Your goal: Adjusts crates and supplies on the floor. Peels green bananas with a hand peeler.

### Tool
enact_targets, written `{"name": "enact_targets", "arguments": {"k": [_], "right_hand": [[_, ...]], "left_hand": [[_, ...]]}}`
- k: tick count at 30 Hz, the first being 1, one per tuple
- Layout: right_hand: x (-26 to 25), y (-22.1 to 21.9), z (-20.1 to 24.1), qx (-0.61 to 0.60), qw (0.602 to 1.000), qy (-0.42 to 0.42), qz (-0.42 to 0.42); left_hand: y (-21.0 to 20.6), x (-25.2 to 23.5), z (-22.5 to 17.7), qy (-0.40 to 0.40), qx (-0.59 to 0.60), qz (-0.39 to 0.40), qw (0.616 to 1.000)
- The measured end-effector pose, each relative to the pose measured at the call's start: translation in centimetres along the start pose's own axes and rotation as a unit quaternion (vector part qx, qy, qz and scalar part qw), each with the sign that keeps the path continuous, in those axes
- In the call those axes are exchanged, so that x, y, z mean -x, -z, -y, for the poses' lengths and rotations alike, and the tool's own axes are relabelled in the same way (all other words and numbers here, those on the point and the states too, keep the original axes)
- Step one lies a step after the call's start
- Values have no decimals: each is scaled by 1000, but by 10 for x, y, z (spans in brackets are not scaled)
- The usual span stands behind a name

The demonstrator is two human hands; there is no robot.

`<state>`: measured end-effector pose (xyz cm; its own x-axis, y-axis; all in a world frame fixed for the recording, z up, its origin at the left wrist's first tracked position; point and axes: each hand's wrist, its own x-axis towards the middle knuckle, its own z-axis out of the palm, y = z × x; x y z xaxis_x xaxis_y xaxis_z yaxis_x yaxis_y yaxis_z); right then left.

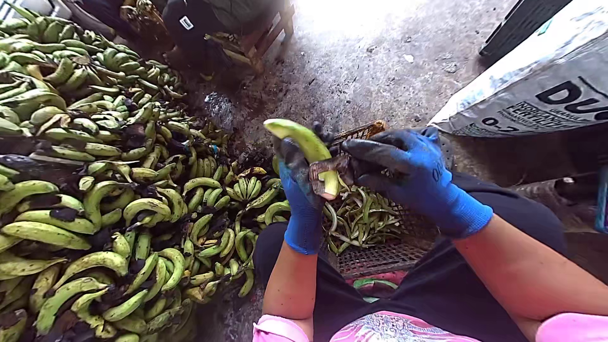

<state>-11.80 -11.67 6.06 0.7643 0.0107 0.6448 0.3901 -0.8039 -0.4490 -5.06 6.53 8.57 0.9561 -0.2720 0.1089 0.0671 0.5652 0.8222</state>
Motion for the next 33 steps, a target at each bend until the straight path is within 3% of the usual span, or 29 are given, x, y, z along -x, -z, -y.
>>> {"name": "enact_targets", "arguments": {"k": [2,4,6,8,11,14,17,21,23,25,27,30,33], "right_hand": [[-14,4,-21,1,998,-59,-7],[-28,9,-47,-14,989,-149,2],[-31,16,-57,-15,977,-211,8],[-20,11,-38,34,982,-184,-24],[11,-14,7,64,994,-55,-73],[10,-22,17,41,997,0,-71],[-6,-17,4,-11,997,-23,-73],[-5,-18,-3,6,995,8,-95],[-18,-9,-11,-9,998,-59,-37],[-36,3,-25,-41,979,-193,58],[-40,7,-34,-24,966,-248,72],[-15,-4,-17,52,995,-84,-30],[10,-20,7,64,994,66,-66]], "left_hand": [[8,5,-6,87,-109,99,985],[14,4,-11,199,-189,207,939],[19,-2,-3,241,-166,223,930],[22,-10,3,200,-77,159,964],[4,-13,0,65,63,-6,996],[8,-15,7,21,199,5,980],[2,-9,5,42,125,82,988],[12,-3,4,37,-15,70,997],[14,3,1,58,-125,112,984],[16,6,0,80,-227,198,950],[15,3,5,79,-185,190,961],[17,-12,1,63,-10,39,997],[21,-16,-10,96,135,5,986]]}}
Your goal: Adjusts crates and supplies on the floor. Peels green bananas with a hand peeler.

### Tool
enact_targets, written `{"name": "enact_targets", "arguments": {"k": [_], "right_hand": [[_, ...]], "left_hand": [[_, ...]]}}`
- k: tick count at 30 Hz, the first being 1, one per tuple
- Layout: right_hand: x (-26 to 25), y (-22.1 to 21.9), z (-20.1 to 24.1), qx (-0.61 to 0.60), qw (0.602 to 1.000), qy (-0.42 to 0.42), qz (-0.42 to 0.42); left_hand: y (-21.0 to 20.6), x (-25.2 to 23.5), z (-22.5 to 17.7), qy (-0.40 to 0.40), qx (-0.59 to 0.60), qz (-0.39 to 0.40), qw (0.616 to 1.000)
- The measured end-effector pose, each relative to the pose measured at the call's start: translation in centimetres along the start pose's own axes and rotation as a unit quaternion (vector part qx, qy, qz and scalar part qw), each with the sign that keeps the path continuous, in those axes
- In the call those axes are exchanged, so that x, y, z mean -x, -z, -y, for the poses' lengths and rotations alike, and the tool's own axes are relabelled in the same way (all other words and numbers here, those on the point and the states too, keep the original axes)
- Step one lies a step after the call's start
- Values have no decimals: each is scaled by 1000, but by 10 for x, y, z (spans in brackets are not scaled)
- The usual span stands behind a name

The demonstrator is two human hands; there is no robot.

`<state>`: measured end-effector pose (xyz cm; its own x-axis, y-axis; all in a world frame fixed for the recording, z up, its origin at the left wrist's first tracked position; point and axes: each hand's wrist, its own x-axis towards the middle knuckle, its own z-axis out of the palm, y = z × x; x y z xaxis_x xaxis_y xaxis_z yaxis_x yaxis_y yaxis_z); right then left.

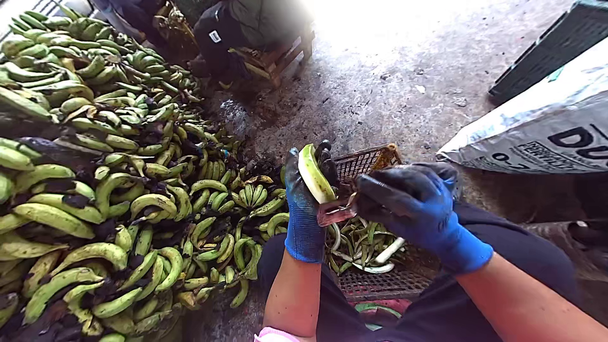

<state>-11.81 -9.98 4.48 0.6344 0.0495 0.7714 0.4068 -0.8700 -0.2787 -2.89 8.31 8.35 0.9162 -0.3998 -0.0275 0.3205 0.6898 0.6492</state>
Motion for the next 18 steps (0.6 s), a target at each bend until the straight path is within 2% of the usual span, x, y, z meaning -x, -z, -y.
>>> {"name": "enact_targets", "arguments": {"k": [2,4,6,8,11,13,14,15,17,18], "right_hand": [[-6,0,4,-44,999,-19,19],[-14,2,1,-80,995,-60,30],[-11,0,-1,-83,994,-63,17],[-13,-2,-5,-97,991,-88,23],[-34,2,-22,-158,946,-256,117],[-44,6,-41,-181,898,-364,169],[-43,8,-45,-173,895,-376,166],[-38,10,-44,-147,914,-345,153],[-22,15,-36,-106,968,-198,112],[-14,16,-29,-96,983,-120,101]], "left_hand": [[-2,3,5,10,20,23,999],[-5,7,12,-29,-57,26,998],[-4,11,14,-72,-137,11,988],[-7,13,13,-74,-192,-2,979],[-9,20,12,-50,-312,68,946],[-11,19,12,-21,-300,97,949],[-7,14,14,-20,-254,87,963],[0,8,14,-30,-213,71,974],[12,-4,9,-38,-158,38,986],[13,-6,5,-11,-120,29,992]]}}
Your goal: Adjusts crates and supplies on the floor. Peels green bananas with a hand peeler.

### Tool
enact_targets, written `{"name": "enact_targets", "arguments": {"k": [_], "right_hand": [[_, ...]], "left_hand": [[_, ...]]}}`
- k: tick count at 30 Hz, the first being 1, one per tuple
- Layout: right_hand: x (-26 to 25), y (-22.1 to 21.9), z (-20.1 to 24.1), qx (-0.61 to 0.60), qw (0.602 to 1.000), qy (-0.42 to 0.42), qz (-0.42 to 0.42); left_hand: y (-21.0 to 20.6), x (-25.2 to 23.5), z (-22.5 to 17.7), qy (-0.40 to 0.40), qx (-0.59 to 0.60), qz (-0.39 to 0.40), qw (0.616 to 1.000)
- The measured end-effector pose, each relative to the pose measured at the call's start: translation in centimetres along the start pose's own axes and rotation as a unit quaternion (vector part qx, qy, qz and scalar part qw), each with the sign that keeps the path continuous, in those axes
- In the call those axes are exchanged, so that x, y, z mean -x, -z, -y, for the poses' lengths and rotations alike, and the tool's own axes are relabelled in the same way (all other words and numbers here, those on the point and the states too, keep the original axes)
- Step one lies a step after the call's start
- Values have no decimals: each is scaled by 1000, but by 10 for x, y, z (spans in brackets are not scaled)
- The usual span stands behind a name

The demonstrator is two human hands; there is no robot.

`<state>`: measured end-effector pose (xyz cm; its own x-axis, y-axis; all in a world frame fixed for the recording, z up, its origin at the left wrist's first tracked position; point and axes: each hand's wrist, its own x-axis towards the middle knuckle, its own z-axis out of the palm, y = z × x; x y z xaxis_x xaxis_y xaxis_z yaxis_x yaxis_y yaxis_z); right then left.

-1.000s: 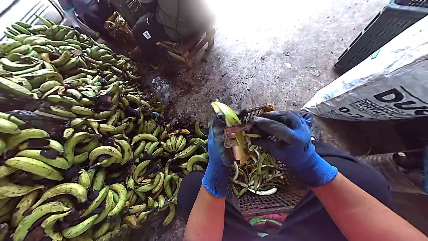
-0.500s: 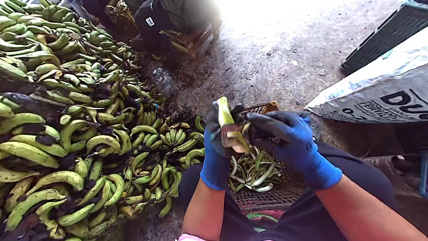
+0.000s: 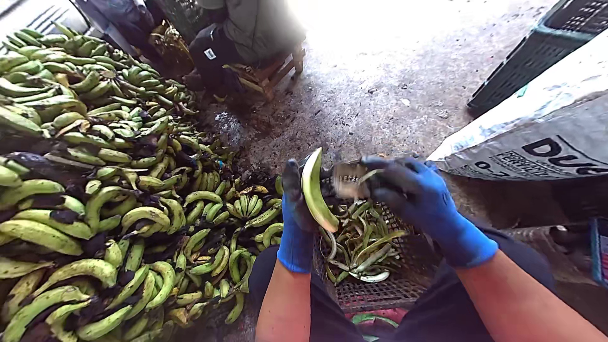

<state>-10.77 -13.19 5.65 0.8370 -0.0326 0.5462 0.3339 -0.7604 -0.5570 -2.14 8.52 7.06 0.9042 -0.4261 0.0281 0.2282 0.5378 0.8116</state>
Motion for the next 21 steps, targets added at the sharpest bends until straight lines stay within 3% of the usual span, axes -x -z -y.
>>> {"name": "enact_targets", "arguments": {"k": [2,4,7,9,11,13,16,18,21], "right_hand": [[12,-3,12,19,995,96,10],[13,-7,25,7,996,91,15],[-3,-15,27,-20,998,-30,-45],[-16,-14,11,-89,980,-161,-72],[-23,-5,-4,-212,939,-256,-87],[-20,5,-2,-269,927,-250,-80],[-7,5,0,-250,943,-214,-54],[-4,2,-3,-200,952,-227,-50],[-4,2,-1,-125,978,-161,-38]], "left_hand": [[1,0,-6,56,62,-11,996],[-8,7,-6,58,38,-45,997],[-24,19,5,-7,-58,-48,997],[-28,28,9,9,-90,-37,995],[-19,24,9,51,-13,9,999],[-9,15,5,68,79,39,994],[-5,14,-1,2,-80,-35,996],[-14,17,-4,-26,-211,-80,974],[-15,20,2,-124,-378,-30,917]]}}
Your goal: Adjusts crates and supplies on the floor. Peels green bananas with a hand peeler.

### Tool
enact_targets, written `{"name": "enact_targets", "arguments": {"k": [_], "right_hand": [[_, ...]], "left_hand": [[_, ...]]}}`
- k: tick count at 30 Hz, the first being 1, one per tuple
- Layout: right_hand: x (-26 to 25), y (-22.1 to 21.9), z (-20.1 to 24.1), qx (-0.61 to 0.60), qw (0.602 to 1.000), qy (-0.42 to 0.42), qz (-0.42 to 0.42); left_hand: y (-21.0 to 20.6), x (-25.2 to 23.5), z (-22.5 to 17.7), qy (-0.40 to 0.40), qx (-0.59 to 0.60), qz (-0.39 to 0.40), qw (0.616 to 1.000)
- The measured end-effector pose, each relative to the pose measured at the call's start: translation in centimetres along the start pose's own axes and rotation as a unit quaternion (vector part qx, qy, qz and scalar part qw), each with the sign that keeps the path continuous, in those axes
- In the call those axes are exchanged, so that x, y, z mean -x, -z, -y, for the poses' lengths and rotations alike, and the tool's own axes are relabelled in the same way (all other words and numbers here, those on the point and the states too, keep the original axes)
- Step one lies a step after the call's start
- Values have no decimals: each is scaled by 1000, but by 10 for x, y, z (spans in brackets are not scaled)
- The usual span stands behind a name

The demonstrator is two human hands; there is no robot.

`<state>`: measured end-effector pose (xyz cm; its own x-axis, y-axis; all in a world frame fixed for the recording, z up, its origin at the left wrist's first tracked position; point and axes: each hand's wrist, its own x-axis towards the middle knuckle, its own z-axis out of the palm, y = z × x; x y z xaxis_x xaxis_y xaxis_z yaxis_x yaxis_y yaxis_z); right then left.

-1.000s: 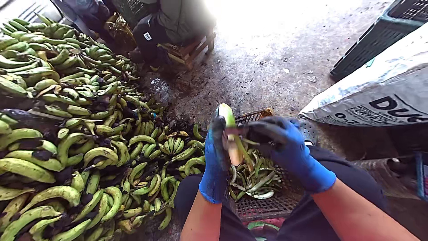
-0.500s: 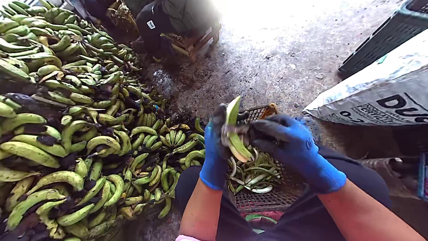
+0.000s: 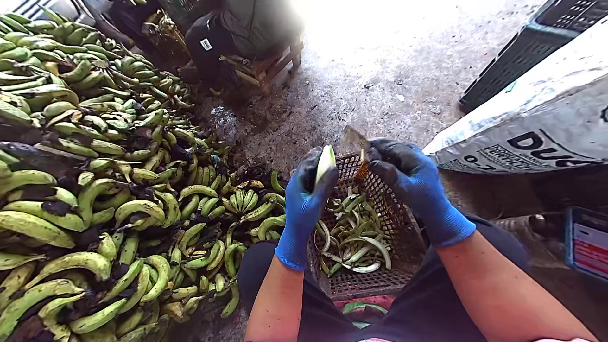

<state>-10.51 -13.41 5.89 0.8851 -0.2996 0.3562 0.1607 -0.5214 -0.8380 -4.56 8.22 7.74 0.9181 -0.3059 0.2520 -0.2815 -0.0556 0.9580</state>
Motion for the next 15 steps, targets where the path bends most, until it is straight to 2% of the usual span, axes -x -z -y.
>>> {"name": "enact_targets", "arguments": {"k": [2,3,8,10,12,14,15], "right_hand": [[3,-2,1,49,997,56,28],[4,-4,1,65,995,60,39],[12,-6,-10,82,995,32,46],[15,-7,-12,94,994,23,52],[12,-3,-19,124,990,-1,74],[10,9,-33,131,975,-46,172],[13,14,-38,141,953,-77,258]], "left_hand": [[1,6,12,-70,-51,16,996],[2,10,13,-70,-50,24,996],[20,22,-2,48,66,66,994],[31,20,1,39,72,110,991],[43,18,2,6,91,190,977],[57,16,-2,1,101,239,966],[64,15,-3,17,91,226,970]]}}
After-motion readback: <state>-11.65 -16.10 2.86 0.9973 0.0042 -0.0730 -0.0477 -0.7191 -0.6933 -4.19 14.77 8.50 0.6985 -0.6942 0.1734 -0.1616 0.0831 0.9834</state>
